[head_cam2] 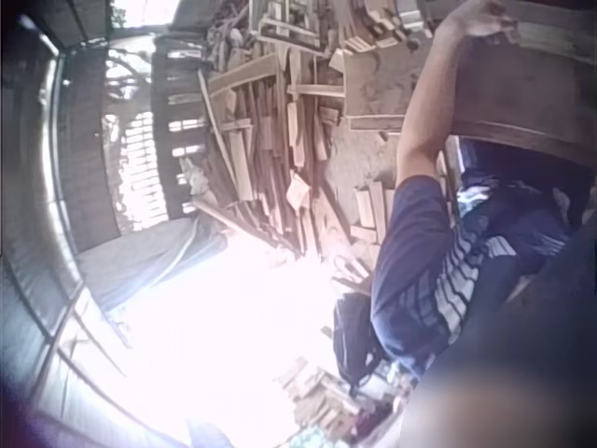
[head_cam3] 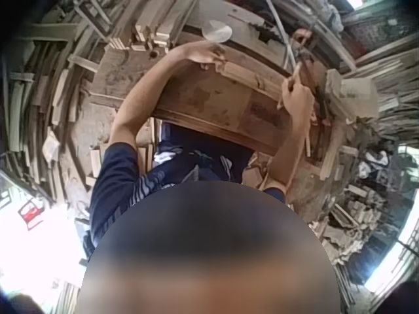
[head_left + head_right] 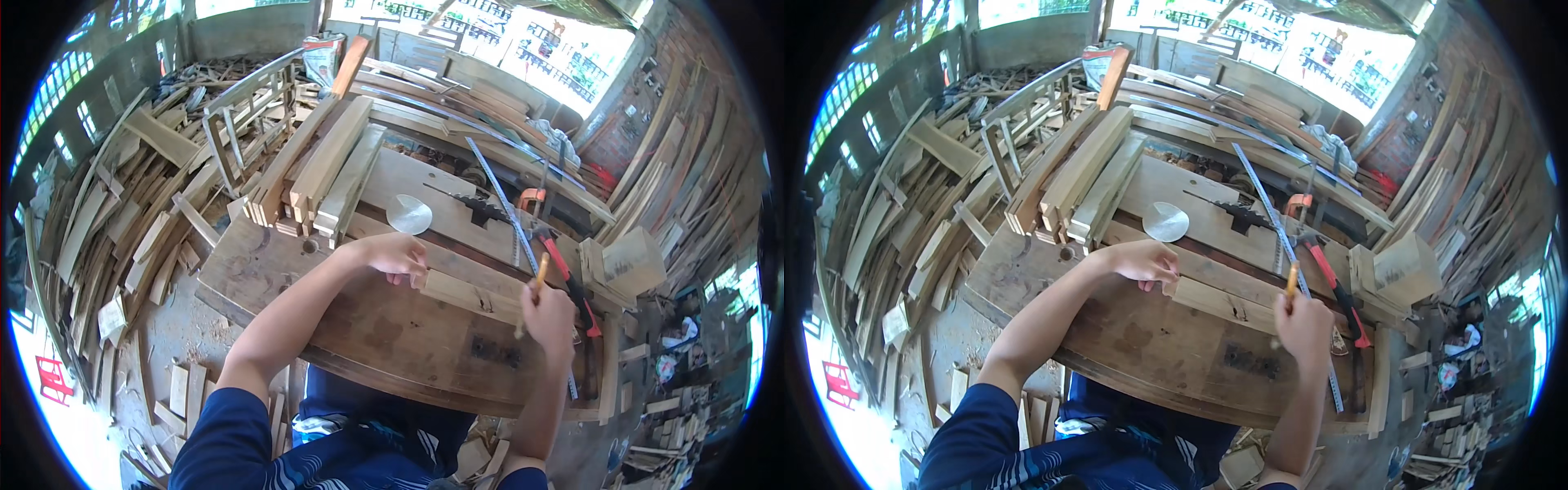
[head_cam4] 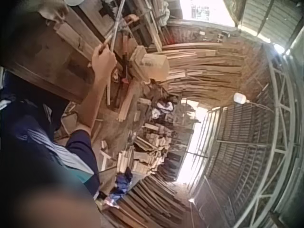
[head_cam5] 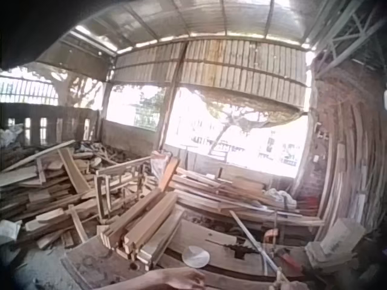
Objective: Sanding a piece of wood and then applying a liquid finish using a brush.
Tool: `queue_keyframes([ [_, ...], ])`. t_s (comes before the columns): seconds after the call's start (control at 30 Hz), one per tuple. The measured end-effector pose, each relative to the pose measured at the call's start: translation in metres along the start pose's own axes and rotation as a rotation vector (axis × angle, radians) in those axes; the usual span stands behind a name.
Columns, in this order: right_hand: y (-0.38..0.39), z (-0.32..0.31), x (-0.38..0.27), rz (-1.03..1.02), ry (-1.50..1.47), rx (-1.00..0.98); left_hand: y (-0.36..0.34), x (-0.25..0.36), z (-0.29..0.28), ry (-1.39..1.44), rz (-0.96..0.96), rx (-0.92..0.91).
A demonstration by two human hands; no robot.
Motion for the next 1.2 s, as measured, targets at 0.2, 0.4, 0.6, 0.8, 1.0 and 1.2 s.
queue_keyframes([
  [0.2,-0.006,0.045,-0.108,-0.236,-0.643,-0.172,-0.002,0.001,0.002,0.030,0.002,-0.001],
  [0.4,-0.010,0.058,-0.123,-0.422,-0.789,-0.280,0.000,-0.001,0.000,0.046,0.005,0.011],
  [0.6,-0.037,0.040,0.010,-0.056,-0.547,-0.074,0.004,0.002,0.001,0.038,-0.015,-0.008],
  [0.8,-0.017,0.038,0.021,-0.056,-0.691,0.211,0.005,0.002,-0.001,0.021,-0.034,-0.001],
  [1.0,0.011,0.054,-0.052,-0.264,-1.088,-0.148,-0.002,0.009,0.014,0.117,0.048,-0.017],
  [1.2,0.024,0.079,-0.040,-0.273,-1.057,-0.449,-0.008,0.032,0.048,0.260,0.052,-0.101],
])
Point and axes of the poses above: each hand's wrist, its own y-axis away from the middle knuckle, its own z-axis out of the palm, x = y × z, the point moved 10 cm from there along -y, towards the middle knuckle, and after that the axes turned 3 degrees about x, right-handed, at the moved point
